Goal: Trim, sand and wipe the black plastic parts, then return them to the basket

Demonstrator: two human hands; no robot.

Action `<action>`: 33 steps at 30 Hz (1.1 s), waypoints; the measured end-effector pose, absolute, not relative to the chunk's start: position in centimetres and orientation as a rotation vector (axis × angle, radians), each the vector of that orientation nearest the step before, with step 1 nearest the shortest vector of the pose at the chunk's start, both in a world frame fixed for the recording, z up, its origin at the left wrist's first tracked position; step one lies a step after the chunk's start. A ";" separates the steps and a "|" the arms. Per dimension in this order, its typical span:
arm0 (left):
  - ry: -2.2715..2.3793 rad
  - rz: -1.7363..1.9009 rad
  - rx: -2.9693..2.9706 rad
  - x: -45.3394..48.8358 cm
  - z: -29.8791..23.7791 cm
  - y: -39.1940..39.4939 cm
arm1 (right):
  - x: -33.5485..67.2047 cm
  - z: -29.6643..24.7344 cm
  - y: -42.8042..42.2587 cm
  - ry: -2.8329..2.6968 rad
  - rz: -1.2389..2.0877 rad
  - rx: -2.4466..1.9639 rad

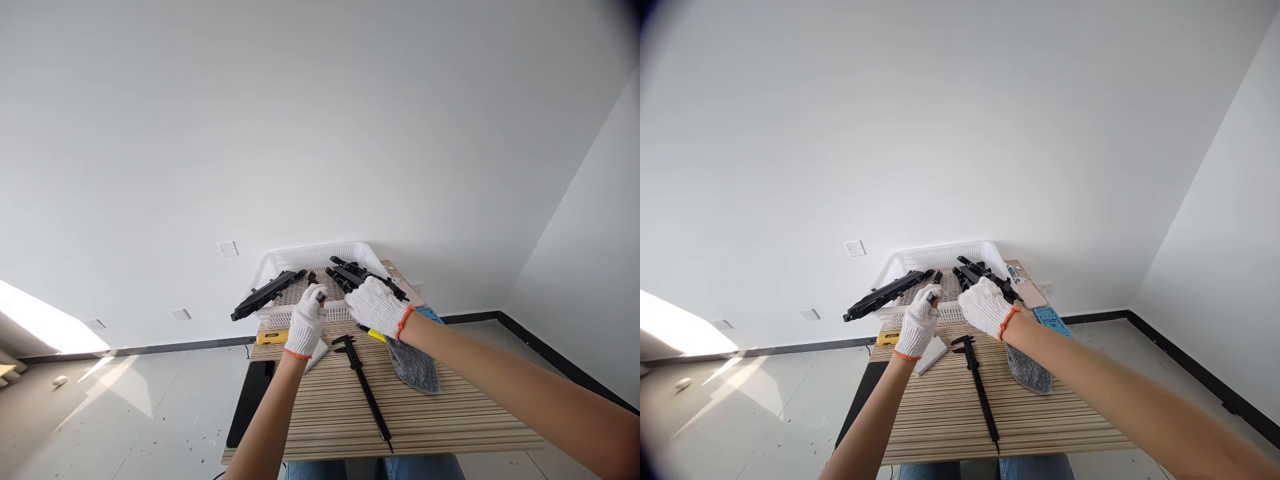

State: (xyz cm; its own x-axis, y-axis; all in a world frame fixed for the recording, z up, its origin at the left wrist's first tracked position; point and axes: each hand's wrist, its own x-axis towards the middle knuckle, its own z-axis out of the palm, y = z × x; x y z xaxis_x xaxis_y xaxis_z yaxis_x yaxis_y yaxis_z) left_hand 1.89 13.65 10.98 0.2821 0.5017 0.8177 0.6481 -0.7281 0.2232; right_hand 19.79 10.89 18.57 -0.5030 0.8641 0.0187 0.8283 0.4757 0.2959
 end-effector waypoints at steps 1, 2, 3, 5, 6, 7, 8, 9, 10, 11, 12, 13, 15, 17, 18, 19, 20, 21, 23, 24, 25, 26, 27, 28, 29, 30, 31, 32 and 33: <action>-1.068 -1.443 -2.385 1.7 11.2 13.4 | 19.6 18.5 10.9 2.573 0.391 1.513; -1.059 -1.450 -2.382 1.5 11.4 13.0 | 19.3 18.3 11.0 2.561 0.375 1.541; -1.047 -1.457 -2.376 1.3 11.7 12.6 | 19.1 18.2 11.1 2.545 0.357 1.573; -1.013 -1.469 -2.347 0.9 12.7 11.5 | 18.6 17.8 11.3 2.516 0.327 1.644; -0.988 -1.484 -2.318 0.7 13.4 10.9 | 18.4 17.6 11.5 2.507 0.317 1.677; -0.955 -1.501 -2.284 0.5 14.2 10.3 | 18.2 17.4 11.6 2.507 0.309 1.704; -0.916 -1.528 -2.245 0.4 15.1 9.6 | 18.0 17.3 11.7 2.513 0.302 1.726; -0.865 -1.564 -2.211 0.2 16.0 8.9 | 17.8 17.2 11.7 2.527 0.293 1.743; -0.820 -1.606 -2.182 0.1 16.8 8.2 | 17.6 17.2 11.7 2.551 0.283 1.751; -0.789 -1.664 -2.143 -0.1 17.7 7.6 | 17.4 17.2 11.6 2.574 0.273 1.759; -0.770 -1.737 -2.100 -0.2 18.4 7.0 | 17.2 17.3 11.5 2.592 0.270 1.767; -0.772 -1.819 -2.049 -0.4 19.1 6.3 | 17.1 17.5 11.4 2.603 0.275 1.777; -0.852 -1.995 -1.911 -0.7 20.3 5.0 | 16.9 18.1 10.9 2.603 0.302 1.807; -0.987 -2.144 -1.759 -0.9 21.6 3.6 | 17.2 19.1 10.3 2.602 0.329 1.842; -1.055 -2.209 -1.683 -1.0 22.3 2.8 | 17.4 19.7 10.0 2.611 0.333 1.853; -1.084 -2.282 -1.637 -1.1 23.0 1.9 | 17.8 20.4 9.7 2.630 0.335 1.872; -1.054 -2.351 -1.610 -1.3 23.8 1.1 | 18.2 21.1 9.4 2.655 0.334 1.910; -0.983 -2.444 -1.561 -1.4 24.7 0.2 | 18.7 21.9 9.2 2.687 0.334 1.966; -0.746 -2.596 -1.501 -1.8 26.5 -1.5 | 19.9 23.2 8.5 2.744 0.337 2.176; -0.673 -2.593 -1.446 -2.1 27.5 -2.3 | 20.4 23.8 8.1 2.774 0.339 2.293; -0.636 -2.587 -1.377 -2.5 28.4 -3.2 | 20.8 24.3 7.5 2.806 0.326 2.401; -0.559 -2.597 -1.314 -2.9 29.3 -4.0 | 21.1 24.6 6.7 2.879 0.280 2.442; -0.444 -2.624 -1.231 -3.3 30.1 -4.9 | 21.3 24.9 5.6 2.997 0.176 2.416; -0.460 -2.657 -1.225 -3.8 30.9 -5.7 | 21.2 25.0 4.3 3.140 -0.001 2.308; -0.556 -2.675 -1.261 -4.3 31.5 -6.4 | 21.0 25.0 2.9 3.287 -0.237 2.125; -0.658 -2.704 -1.339 -4.8 32.0 -7.0 | 20.5 24.9 1.3 3.392 -0.519 1.900; -0.765 -2.740 -1.397 -5.2 32.3 -7.4 | 19.9 24.7 -0.3 3.419 -0.794 1.677; -0.848 -2.750 -1.493 -5.5 32.5 -7.5 | 19.1 24.3 -1.7 3.399 -1.007 1.525; -0.876 -2.758 -1.613 -5.8 32.5 -7.3 | 18.3 23.7 -3.0 3.346 -1.172 1.367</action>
State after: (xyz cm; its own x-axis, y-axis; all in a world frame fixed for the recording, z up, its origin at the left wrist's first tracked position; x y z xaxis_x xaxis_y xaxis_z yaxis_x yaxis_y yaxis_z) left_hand -5.79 -7.30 32.52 -0.5147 0.3973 0.7598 0.1141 -0.8465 0.5200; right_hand 18.32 -3.01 23.74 -0.5593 0.7562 0.3395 0.3791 0.5976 -0.7065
